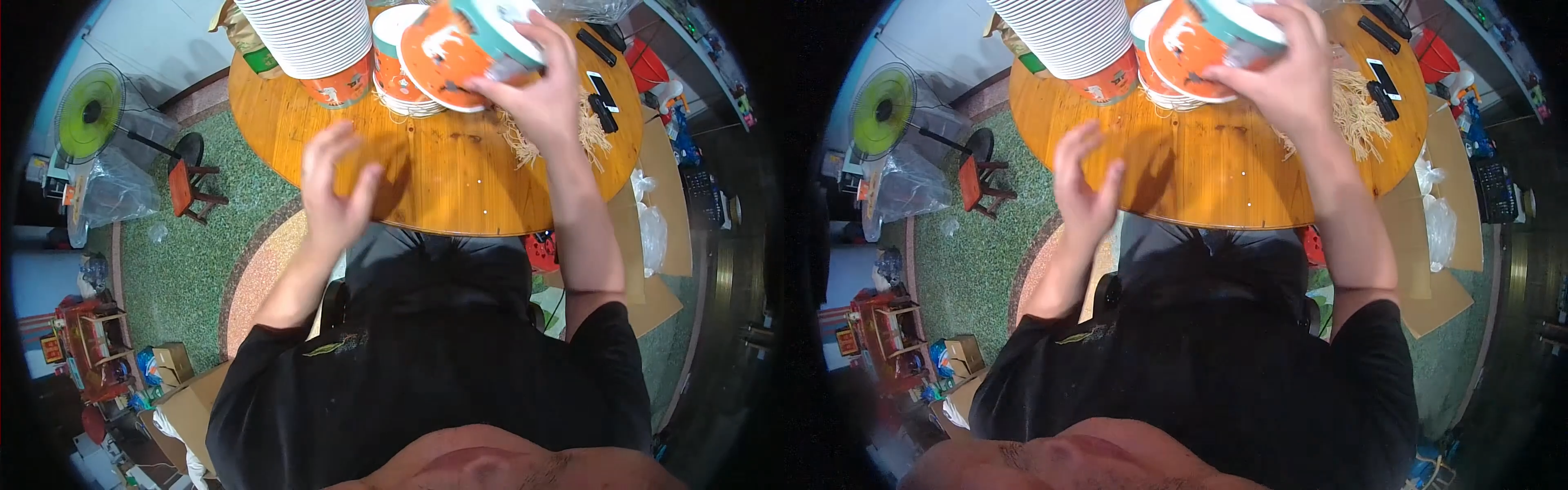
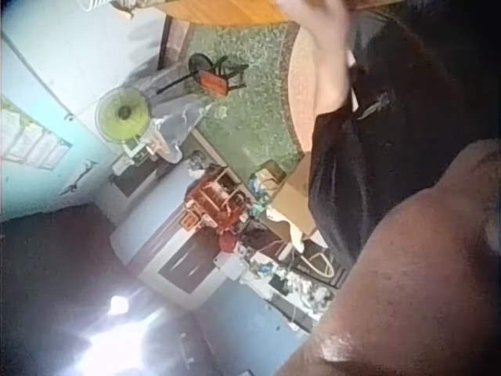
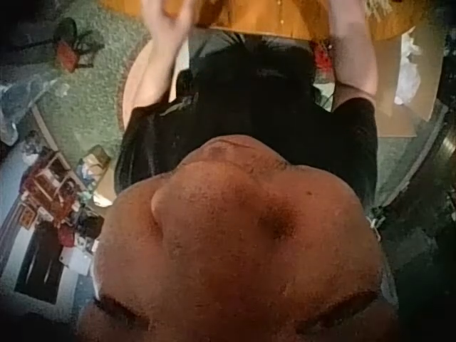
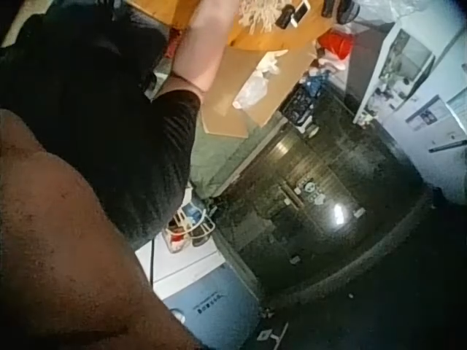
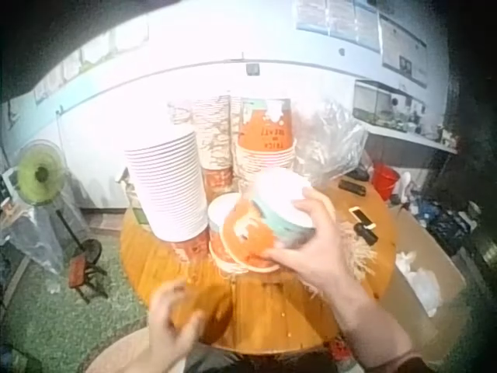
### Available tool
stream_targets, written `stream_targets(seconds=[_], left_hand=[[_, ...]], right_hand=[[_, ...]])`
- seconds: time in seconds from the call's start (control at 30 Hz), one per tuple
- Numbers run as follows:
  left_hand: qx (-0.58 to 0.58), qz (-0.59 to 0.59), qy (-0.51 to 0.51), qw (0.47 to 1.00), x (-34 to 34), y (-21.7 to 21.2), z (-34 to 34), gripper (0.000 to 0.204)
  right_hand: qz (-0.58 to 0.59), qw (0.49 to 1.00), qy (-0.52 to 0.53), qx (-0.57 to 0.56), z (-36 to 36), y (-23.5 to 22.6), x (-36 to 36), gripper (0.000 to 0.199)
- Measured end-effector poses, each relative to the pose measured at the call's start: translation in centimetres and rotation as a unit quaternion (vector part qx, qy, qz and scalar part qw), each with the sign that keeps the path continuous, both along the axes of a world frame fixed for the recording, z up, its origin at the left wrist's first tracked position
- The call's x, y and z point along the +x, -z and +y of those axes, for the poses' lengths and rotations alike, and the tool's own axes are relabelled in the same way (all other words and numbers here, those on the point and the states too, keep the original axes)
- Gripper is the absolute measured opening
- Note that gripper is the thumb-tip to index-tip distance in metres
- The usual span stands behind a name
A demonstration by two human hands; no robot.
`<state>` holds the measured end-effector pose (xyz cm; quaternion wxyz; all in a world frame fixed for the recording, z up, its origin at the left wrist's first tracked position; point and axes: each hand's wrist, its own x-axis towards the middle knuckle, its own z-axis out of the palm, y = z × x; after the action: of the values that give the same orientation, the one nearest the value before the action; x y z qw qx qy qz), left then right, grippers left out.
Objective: Threading thin elastic strings through pre-punched holes in paper bowls for assembly.
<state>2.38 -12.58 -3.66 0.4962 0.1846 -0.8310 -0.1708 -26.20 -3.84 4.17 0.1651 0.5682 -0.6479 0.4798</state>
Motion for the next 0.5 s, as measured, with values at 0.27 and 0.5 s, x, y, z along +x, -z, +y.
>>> stream_targets(seconds=[0.27,0.5], left_hand=[[-0.298,0.02,-0.173,0.939,-1.8,-12.3,-15.3,0.04],[-0.126,-0.148,-0.172,0.966,-3.5,-20.5,-16.7,0.027]], right_hand=[[0.027,0.994,-0.02,0.1,-7.6,-1.8,1.2,0.065],[0.057,0.989,0.093,0.099,-8.9,5.6,1.6,0.095]])
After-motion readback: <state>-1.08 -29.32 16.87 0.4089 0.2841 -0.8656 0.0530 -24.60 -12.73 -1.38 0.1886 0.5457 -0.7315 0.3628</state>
